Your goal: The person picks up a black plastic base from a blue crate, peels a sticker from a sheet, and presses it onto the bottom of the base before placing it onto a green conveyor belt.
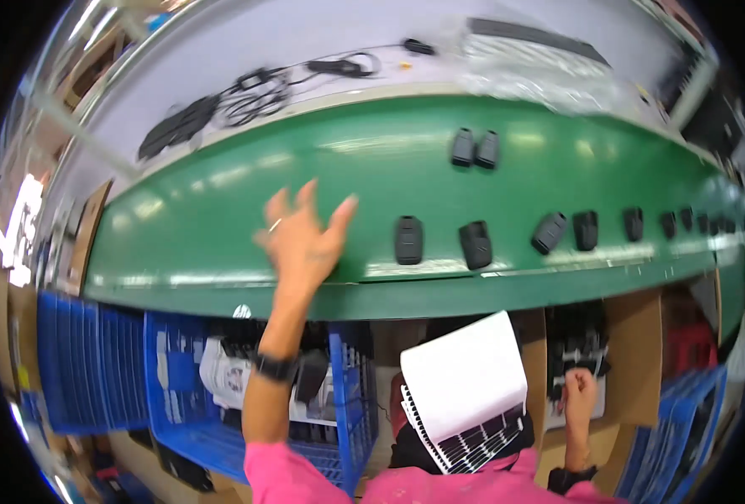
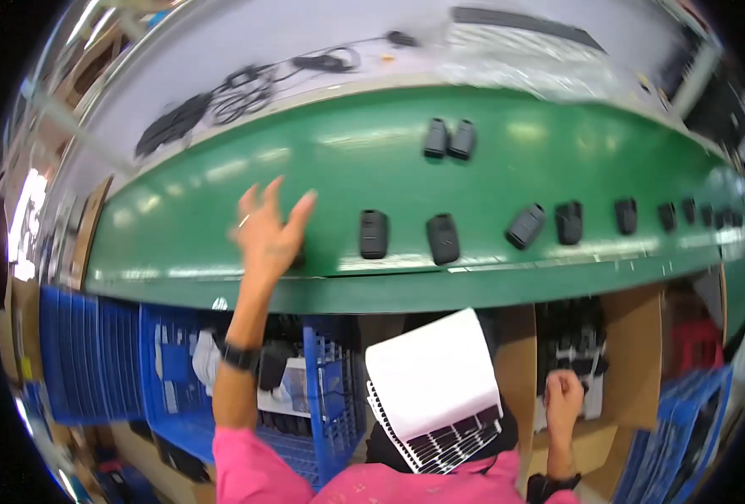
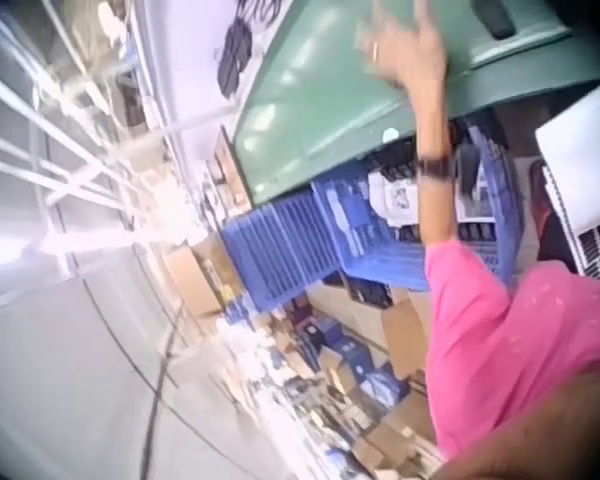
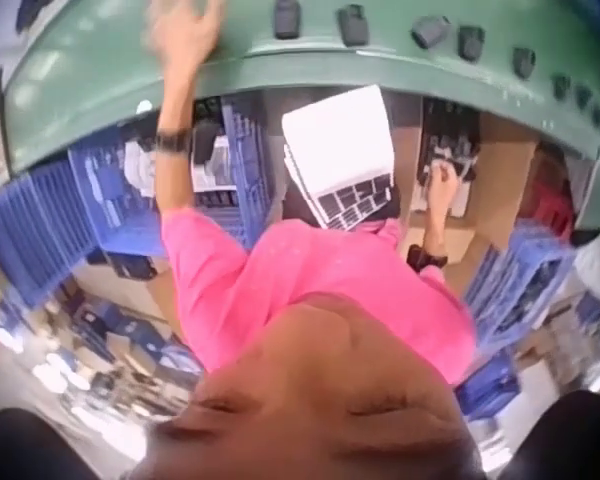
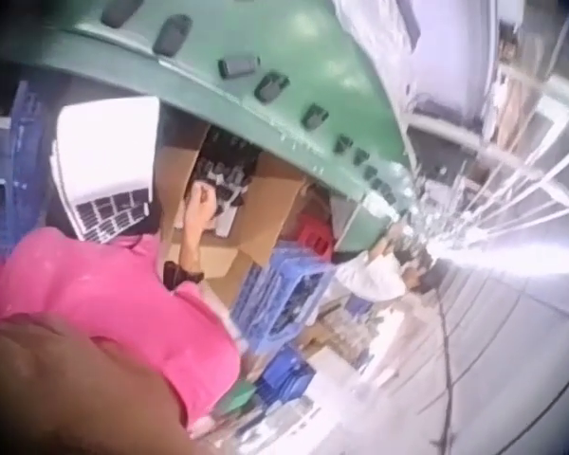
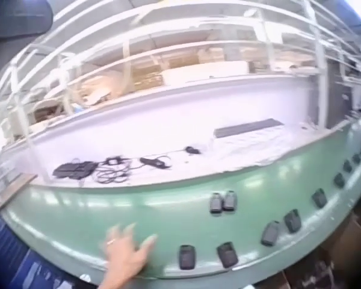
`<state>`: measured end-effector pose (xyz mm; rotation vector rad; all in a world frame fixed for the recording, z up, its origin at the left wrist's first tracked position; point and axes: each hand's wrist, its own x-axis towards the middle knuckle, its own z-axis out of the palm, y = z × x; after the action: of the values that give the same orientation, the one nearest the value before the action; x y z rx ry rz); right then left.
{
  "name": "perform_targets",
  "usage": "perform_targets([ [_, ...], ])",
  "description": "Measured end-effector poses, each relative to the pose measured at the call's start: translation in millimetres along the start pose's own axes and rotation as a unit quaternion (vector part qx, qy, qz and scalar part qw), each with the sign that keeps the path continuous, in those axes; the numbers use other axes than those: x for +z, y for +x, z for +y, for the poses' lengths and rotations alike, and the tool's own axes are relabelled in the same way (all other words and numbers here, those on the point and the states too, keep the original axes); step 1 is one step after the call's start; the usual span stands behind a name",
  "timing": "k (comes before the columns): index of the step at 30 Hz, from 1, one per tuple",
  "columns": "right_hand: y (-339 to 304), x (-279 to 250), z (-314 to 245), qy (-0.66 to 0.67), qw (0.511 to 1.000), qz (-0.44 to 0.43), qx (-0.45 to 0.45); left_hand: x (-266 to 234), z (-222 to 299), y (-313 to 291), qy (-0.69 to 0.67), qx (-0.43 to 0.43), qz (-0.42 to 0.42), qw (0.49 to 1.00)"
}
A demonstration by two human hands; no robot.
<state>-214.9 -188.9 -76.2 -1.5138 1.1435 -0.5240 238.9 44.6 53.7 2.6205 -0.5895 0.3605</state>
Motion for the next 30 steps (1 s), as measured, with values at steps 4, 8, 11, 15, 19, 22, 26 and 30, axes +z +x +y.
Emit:
perform_targets([
  [4, -10, 42, -23, -0.099, 0.988, -0.027, -0.114, 6, -23, -42, 0.064, -0.027, 0.013, 0.998],
  [8, -31, 57, -55, -0.074, 0.985, -0.141, -0.070, 31, -4, -18, 0.096, -0.020, 0.036, 0.995],
  [11, -37, 60, -48, -0.064, 0.984, -0.163, -0.040, 62, -2, 24, 0.054, -0.021, 0.036, 0.998],
  [15, -46, 49, -35, -0.058, 0.987, -0.146, -0.019, 64, 48, 69, -0.021, -0.087, -0.060, 0.994],
  [19, -53, 39, -44, -0.063, 0.991, -0.112, -0.031, 56, 51, 71, -0.302, -0.022, 0.008, 0.953],
  [22, -51, 24, -37, -0.099, 0.991, -0.019, -0.084, 34, 81, 14, -0.118, 0.055, -0.044, 0.991],
  [26, -54, 38, -68, -0.185, 0.945, -0.054, -0.264, 32, 69, -38, 0.050, 0.161, -0.064, 0.984],
  [30, -65, 50, -73, -0.214, 0.899, -0.136, -0.357, 21, 73, -43, -0.174, 0.122, -0.022, 0.977],
])
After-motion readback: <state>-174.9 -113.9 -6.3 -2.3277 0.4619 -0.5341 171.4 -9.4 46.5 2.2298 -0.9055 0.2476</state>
